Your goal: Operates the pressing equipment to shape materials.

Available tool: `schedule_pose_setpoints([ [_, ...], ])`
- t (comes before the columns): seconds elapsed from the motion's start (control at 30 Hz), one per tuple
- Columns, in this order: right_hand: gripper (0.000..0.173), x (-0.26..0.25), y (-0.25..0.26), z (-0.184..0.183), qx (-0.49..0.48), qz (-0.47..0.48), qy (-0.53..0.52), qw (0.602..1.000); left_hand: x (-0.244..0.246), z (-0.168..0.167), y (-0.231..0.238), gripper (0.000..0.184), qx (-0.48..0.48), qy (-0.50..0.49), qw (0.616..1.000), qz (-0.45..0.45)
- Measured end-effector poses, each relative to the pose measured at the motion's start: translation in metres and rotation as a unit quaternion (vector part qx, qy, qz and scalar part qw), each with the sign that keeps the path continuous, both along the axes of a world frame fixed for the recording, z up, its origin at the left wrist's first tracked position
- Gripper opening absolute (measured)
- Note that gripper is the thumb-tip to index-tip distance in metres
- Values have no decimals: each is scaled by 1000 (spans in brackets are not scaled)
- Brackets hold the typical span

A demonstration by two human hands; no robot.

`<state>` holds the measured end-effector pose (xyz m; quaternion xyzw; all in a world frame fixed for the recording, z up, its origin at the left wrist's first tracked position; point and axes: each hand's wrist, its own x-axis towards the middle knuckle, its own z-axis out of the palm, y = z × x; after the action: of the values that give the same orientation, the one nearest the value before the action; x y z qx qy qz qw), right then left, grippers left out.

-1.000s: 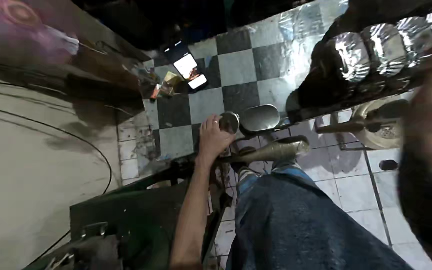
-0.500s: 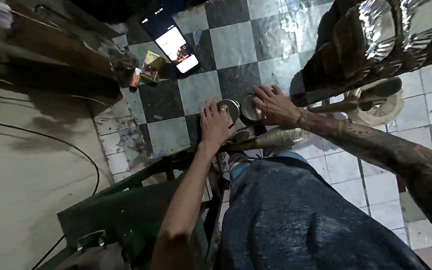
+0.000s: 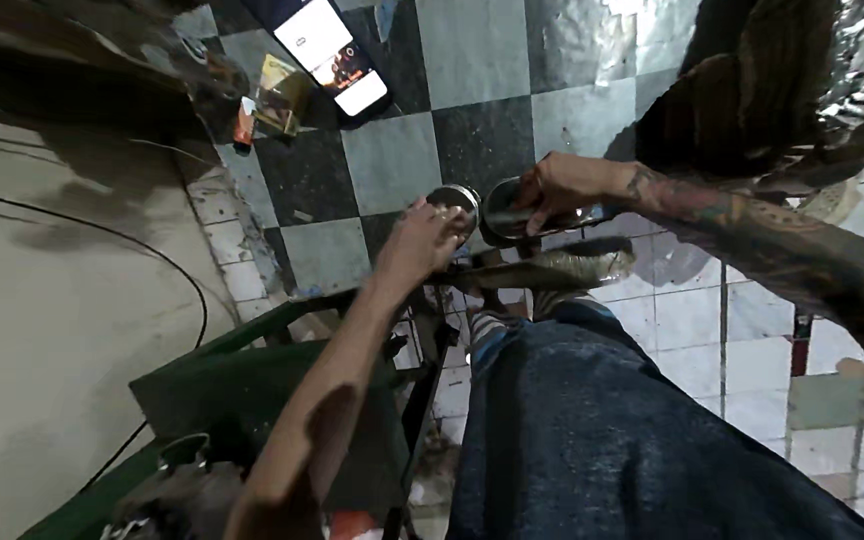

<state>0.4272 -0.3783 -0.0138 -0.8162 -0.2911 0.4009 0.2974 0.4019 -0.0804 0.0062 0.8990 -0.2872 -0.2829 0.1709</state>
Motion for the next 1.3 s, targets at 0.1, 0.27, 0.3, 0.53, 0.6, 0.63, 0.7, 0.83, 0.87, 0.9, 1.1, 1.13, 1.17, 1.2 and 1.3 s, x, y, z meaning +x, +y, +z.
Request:
schedule_pose_setpoints([
  [0.1, 34, -14, 4, -1, -8, -1, -78, 997, -29, -29, -6, 47, -5, -127, 991, 27],
  [0.27, 32, -88, 21, -4, -15, -124, -268, 955, -53, 30, -6, 32, -93, -152, 972, 153],
  [0.3, 33, -97, 29, 8, 0, -160, -298, 941, -67, 47, -7, 30, -166, -116, 952, 230],
  [0.53, 29, -149, 85, 98, 287, -504, 1, 814, -135, 48, -39, 27, -523, 257, 642, 497],
  [0.6, 22, -151, 75, 98, 339, -501, 175, 777, -145, 59, -44, 26, -555, 320, 572, 512],
  [0.63, 17, -151, 69, 100, 373, -491, 253, 746, -153, 63, -45, 24, -583, 351, 526, 510],
  [0.7, 18, -157, 60, 94, 409, -462, 342, 709, -164, 47, -52, 21, -587, 390, 495, 508],
  [0.83, 22, -167, 26, 21, 157, -342, 147, 915, -151, -40, -64, 38, -255, 292, 826, 410],
  [0.87, 23, -175, 12, 17, 65, -258, 101, 959, -143, -57, -76, 44, -133, 250, 909, 307],
  [0.9, 23, -189, 1, 20, 2, -187, 86, 979, -137, -71, -92, 48, -51, 214, 954, 202],
  [1.1, 27, -235, -27, 45, -96, -45, 167, 980, -99, -102, -210, 55, 86, 290, 945, 126],
  [1.13, 28, -235, -29, 48, -94, -36, 170, 980, -98, -99, -211, 58, 92, 296, 943, 122],
  [1.17, 30, -236, -29, 49, -88, -25, 165, 982, -100, -94, -204, 61, 83, 287, 946, 122],
  [1.2, 31, -234, -28, 49, -83, -13, 154, 984, -101, -84, -190, 64, 63, 263, 954, 128],
  [1.3, 36, -221, -24, 50, -82, 36, 142, 986, -121, -17, -123, 54, -45, 147, 963, 221],
])
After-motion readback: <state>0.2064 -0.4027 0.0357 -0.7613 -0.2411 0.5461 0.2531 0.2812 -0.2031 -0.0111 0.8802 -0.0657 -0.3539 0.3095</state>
